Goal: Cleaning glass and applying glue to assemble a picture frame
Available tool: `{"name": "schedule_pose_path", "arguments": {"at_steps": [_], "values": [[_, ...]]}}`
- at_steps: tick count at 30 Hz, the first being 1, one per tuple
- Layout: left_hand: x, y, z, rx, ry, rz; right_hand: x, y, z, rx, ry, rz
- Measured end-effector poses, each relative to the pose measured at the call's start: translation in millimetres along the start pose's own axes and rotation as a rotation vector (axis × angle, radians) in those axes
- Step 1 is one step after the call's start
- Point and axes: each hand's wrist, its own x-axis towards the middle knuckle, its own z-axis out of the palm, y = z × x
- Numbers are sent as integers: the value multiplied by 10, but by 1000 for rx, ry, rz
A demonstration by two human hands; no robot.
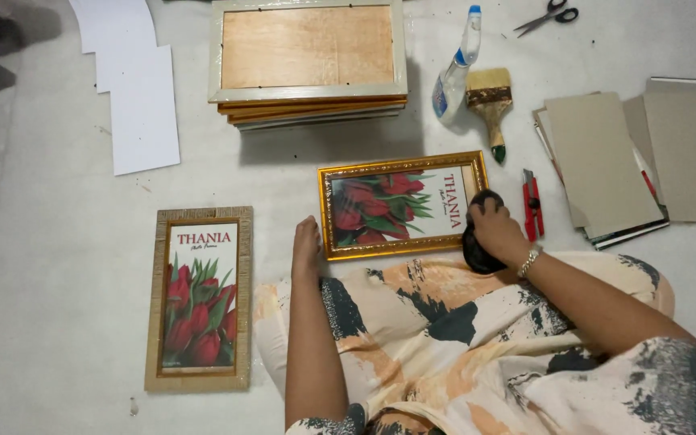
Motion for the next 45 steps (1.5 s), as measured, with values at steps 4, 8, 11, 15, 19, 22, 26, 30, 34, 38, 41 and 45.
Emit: {"name": "schedule_pose_path", "arguments": {"at_steps": [4, 8, 11, 15, 19, 22, 26, 30, 34, 38, 41, 45], "values": [[-28, -27, 7, -21, -20, 31, 52, -118, -74, 197, -108, 51], [-94, 73, 56, -39, -64, 55, 287, -769, -727, 444, -1, 39], [-95, 68, 54, -66, -55, 31, 497, -1518, -941, 585, 47, -49], [444, -434, -102, -36, -17, 24, 764, -2310, -989, 594, 257, -316], [413, -349, -68, 17, -21, 30, 867, -2100, -920, 590, 465, -450], [425, -371, -78, 36, -25, -2, 911, -1549, -672, 495, 194, -279], [75, -48, 24, 79, -13, 7, 807, -708, -313, 413, 140, 108], [-114, 90, 54, 134, 29, 42, 764, -486, -232, 477, 121, 456], [-233, 186, 29, 124, 20, 55, 1049, -1133, -392, 566, 113, 501], [-350, 291, 34, 241, 4, 92, 1356, -1986, -812, 651, 96, 192], [-47, 40, -15, 241, 10, 105, 1528, -2342, -977, 691, 62, -65], [-338, 284, 33, 193, 6, 71, 1653, -2173, -828, 557, 120, -166]]}}
